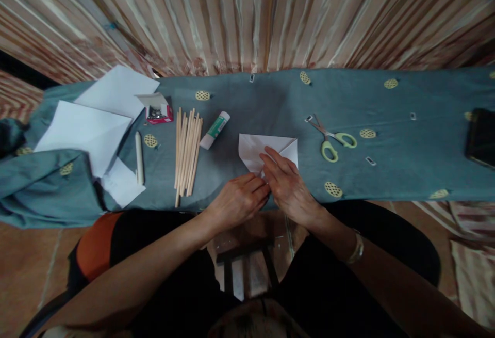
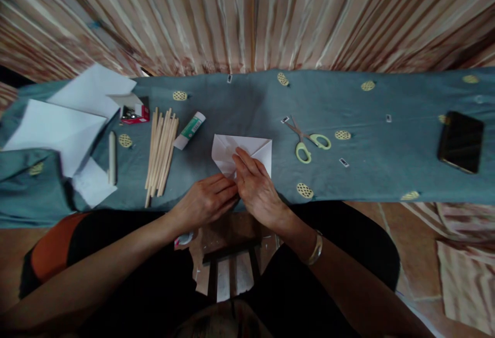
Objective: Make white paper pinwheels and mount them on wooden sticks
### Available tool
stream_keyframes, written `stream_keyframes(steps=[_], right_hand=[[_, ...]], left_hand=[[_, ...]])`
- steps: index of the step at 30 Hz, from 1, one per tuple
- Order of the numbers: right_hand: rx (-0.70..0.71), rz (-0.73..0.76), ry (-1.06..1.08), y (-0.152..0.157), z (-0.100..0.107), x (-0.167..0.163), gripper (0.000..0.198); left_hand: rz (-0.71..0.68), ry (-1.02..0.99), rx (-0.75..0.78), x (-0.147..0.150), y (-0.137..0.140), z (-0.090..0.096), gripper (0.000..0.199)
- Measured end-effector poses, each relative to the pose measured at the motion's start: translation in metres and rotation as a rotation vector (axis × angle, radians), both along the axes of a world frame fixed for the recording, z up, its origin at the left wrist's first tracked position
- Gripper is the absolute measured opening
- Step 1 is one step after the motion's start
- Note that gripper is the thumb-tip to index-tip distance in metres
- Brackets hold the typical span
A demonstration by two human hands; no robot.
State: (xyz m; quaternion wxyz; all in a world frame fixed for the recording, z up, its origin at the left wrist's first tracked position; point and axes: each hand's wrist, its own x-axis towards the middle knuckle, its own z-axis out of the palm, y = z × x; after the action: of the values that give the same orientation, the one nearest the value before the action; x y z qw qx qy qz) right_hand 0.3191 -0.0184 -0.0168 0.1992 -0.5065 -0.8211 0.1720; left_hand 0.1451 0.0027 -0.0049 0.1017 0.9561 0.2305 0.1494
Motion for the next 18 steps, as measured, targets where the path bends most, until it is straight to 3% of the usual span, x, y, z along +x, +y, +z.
stream_keyframes(steps=[5, 8, 11, 18], right_hand=[[0.135, -0.056, -0.018, 0.009, 0.0, 0.016, 0.035], [0.201, -0.155, 0.02, 0.022, 0.001, 0.029, 0.034], [0.172, -0.269, -0.026, 0.038, 0.001, 0.041, 0.039], [0.061, -0.311, 0.038, 0.057, 0.008, 0.058, 0.039]], left_hand=[[0.013, -0.037, 0.008, 0.0, 0.0, -0.002, 0.022], [0.006, -0.038, 0.017, -0.001, 0.0, -0.002, 0.024], [-0.004, -0.039, 0.013, -0.001, 0.0, -0.001, 0.025], [0.028, -0.036, 0.018, -0.01, 0.006, 0.0, 0.025]])
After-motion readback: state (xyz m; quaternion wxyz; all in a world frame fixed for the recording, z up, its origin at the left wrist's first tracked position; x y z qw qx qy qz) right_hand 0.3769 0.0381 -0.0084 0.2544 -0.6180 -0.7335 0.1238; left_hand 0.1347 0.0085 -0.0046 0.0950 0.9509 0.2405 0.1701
